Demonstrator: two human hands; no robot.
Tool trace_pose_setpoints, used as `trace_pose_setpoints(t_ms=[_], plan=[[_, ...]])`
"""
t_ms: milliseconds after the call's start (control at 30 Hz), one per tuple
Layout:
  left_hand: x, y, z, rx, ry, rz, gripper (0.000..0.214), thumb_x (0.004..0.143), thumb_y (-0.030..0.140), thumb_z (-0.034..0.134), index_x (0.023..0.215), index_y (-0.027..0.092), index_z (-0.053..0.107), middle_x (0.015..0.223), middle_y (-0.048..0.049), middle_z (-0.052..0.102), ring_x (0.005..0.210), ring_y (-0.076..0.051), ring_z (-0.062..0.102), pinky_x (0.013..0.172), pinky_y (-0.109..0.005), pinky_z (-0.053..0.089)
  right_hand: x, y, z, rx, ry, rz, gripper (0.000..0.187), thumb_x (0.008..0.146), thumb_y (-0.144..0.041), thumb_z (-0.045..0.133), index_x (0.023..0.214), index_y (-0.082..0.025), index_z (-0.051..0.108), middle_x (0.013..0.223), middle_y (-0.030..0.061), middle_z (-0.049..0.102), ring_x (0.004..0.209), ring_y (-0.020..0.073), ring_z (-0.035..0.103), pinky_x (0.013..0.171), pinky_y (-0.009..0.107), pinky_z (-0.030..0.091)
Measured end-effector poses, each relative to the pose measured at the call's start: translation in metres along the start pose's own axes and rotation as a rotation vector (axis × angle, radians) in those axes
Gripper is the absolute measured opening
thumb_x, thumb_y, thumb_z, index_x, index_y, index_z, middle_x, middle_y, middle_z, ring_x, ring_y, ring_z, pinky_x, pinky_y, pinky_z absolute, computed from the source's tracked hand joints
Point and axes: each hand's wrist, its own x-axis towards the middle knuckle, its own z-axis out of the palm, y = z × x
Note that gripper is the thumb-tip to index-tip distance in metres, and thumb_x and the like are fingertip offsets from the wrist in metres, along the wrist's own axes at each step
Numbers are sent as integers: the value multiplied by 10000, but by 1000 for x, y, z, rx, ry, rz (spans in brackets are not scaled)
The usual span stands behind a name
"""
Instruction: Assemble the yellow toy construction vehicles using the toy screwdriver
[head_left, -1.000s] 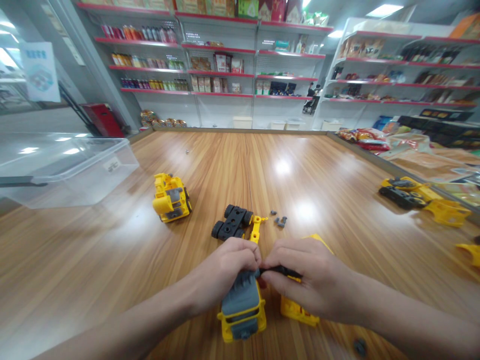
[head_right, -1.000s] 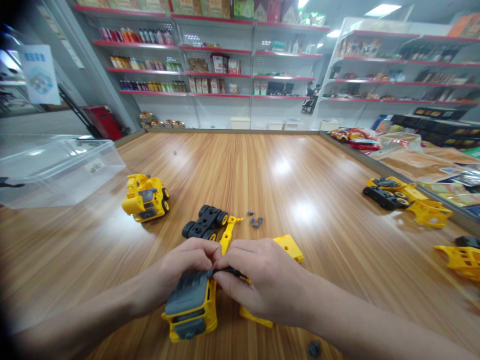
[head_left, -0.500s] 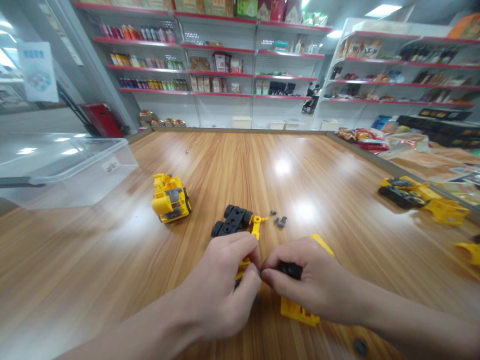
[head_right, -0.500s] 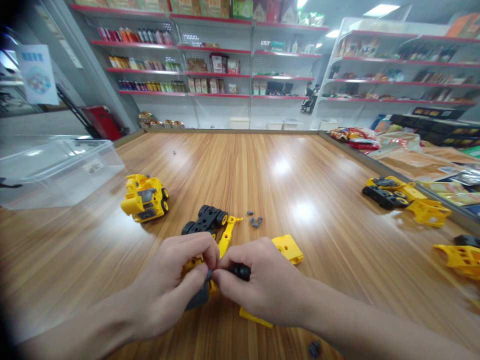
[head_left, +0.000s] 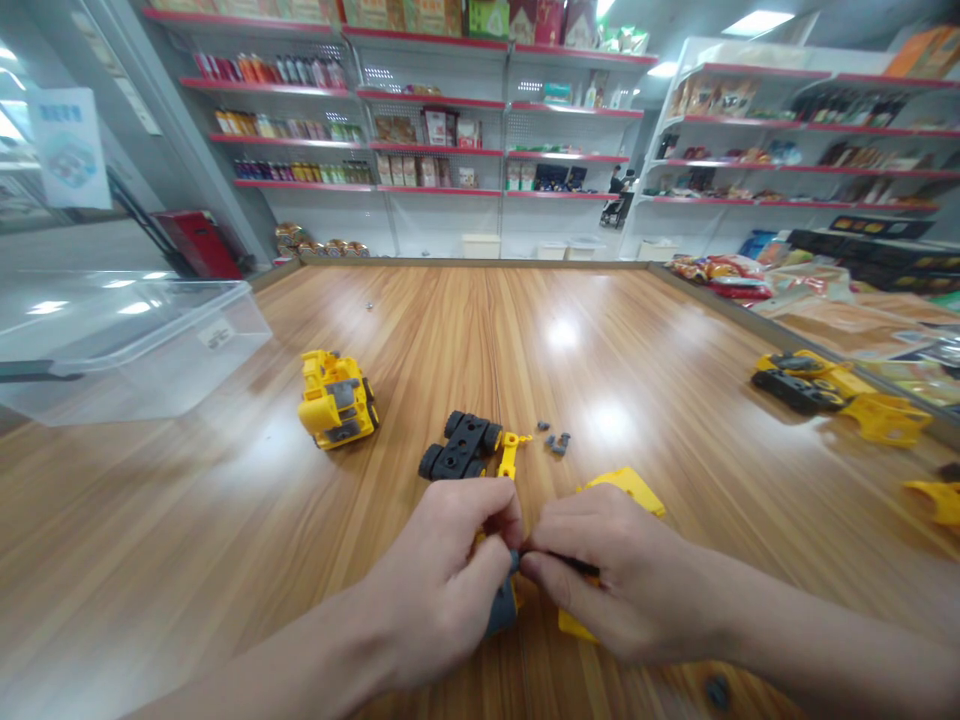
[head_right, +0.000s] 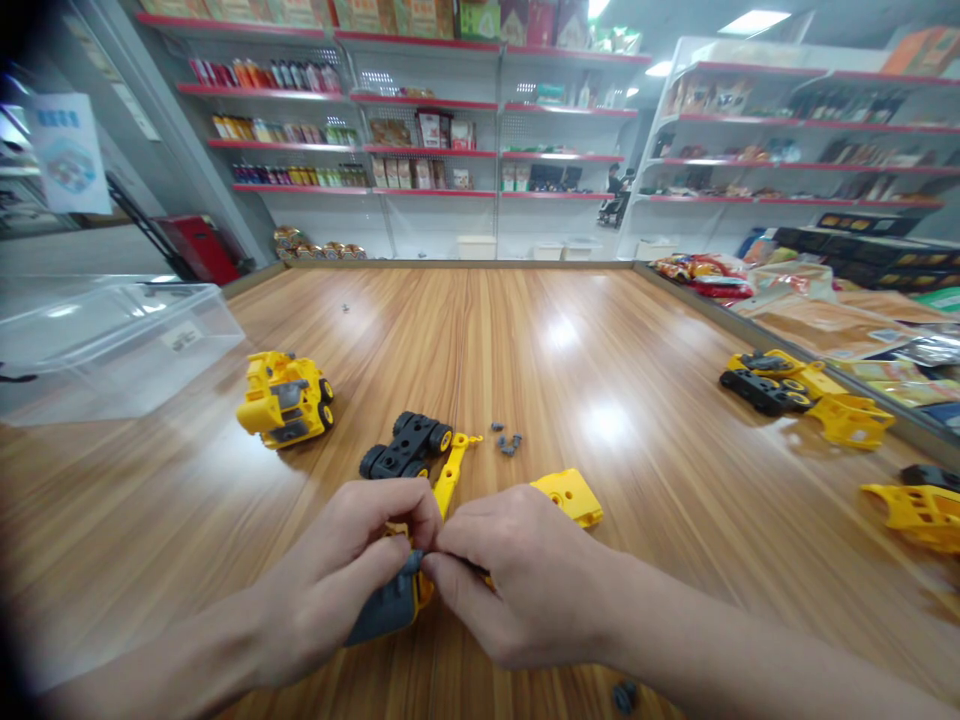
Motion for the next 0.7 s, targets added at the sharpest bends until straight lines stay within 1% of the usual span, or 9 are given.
trace_pose_setpoints(t_ms=[67,133,167,233,300,400,500,600,700], plan=[[1,-1,1,-11,-4,-2,123,795,202,442,703,177,520,718,-13,543,742,-180,500,699,-315,350,0,-1,0,6,-13,26,164,884,-162,492,746,-167,582,667,4,577,603,122,499,556,273,331],[3,-3,1,-57,2,-2,116,780,205,436,695,178,510,692,-7,524,709,-173,489,655,-309,337,0,-3,-2,33,-5,65,72,847,-152,536,817,-164,600,698,5,600,618,125,515,565,260,354],[4,-5,1,-82,3,-1,113,775,209,433,693,179,505,682,-4,515,693,-169,483,633,-306,328,1,-4,-3,50,9,82,63,827,-139,552,853,-161,605,712,5,608,617,122,515,567,253,364],[5,-6,1,-104,6,-1,118,778,215,424,700,181,506,676,-1,507,679,-166,478,611,-302,317,1,-5,-4,66,42,91,103,812,-116,559,894,-155,607,730,5,616,609,117,514,568,246,373],[4,-5,0,-59,15,6,127,789,210,421,702,181,508,682,-2,513,691,-168,485,628,-305,324,1,-5,-5,44,42,68,85,837,-115,537,868,-161,600,721,4,612,609,118,518,567,251,363],[1,-2,0,63,20,49,131,802,188,420,698,180,498,689,-2,527,698,-165,488,666,-311,338,0,-3,-4,0,-20,44,92,868,-132,514,812,-181,568,709,-5,600,627,124,528,569,267,336],[1,0,1,90,30,59,135,807,192,426,699,178,506,691,-3,529,698,-164,484,672,-310,345,-1,-3,-2,-5,-54,59,109,879,-135,502,792,-191,535,693,-20,577,607,114,508,556,271,310],[5,-3,0,-41,48,3,125,781,209,448,692,175,529,682,-7,531,693,-168,492,642,-304,347,-1,0,-3,-15,-28,71,91,881,-141,504,814,-186,547,696,-22,570,606,111,499,559,275,303],[10,-4,-2,-339,47,-84,130,738,224,466,703,160,573,693,-24,566,675,-166,500,609,-294,358,-1,7,-6,2,72,110,90,886,-148,503,839,-169,577,691,-18,550,607,107,480,570,266,322]])
